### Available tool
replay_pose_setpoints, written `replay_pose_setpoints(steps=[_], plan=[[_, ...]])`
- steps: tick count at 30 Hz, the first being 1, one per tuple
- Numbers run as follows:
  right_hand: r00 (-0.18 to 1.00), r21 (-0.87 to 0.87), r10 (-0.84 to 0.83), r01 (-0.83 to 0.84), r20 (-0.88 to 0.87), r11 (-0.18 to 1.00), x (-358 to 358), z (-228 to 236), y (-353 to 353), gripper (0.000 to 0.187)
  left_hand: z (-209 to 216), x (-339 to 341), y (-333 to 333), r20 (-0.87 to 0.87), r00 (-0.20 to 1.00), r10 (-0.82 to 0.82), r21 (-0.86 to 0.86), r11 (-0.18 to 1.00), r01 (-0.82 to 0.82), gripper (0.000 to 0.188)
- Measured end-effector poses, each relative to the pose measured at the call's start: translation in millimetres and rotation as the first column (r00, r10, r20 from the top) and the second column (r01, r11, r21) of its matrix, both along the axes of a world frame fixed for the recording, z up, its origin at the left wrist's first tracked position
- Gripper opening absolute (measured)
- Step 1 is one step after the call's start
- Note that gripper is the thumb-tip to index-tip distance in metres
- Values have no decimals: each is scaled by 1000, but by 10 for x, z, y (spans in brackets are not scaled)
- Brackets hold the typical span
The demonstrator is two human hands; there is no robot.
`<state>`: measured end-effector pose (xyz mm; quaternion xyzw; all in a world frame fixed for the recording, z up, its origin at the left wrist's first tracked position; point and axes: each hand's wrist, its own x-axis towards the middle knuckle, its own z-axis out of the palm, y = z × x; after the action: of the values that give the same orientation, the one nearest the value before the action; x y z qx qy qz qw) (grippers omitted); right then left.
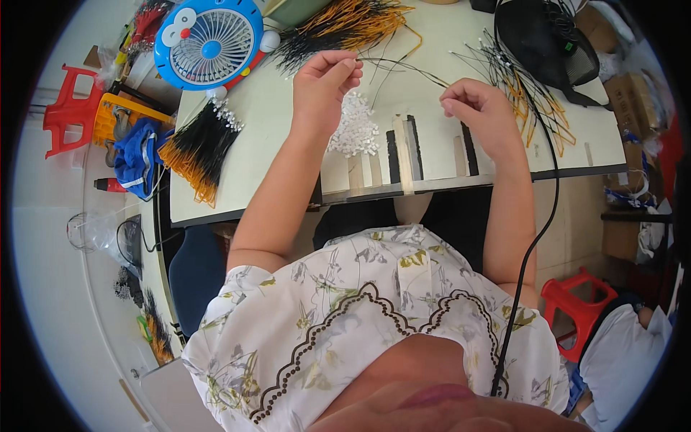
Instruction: The person attaches small white pieces onto the ends of wires by hand and wipes their face with a tissue.
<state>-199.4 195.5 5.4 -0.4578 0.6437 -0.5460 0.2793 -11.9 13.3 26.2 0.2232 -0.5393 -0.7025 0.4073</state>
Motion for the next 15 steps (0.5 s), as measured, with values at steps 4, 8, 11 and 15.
replay_pose_setpoints(steps=[4,8,11,15], plan=[[907,-264,-413,380,-82,886,90,129,82,26,127,-78,-62,-36,989,-145,96,984,148,11],[997,-42,-73,71,-33,997,-58,82,159,29,261,-148,-94,-101,966,-239,146,957,252,13],[955,-177,-282,262,-96,949,-80,5,129,22,352,-307,-12,28,985,-168,38,985,166,17],[664,-227,-653,616,-365,754,-369,82,230,22,181,-597,-203,287,865,411,-921,368,131,15]])
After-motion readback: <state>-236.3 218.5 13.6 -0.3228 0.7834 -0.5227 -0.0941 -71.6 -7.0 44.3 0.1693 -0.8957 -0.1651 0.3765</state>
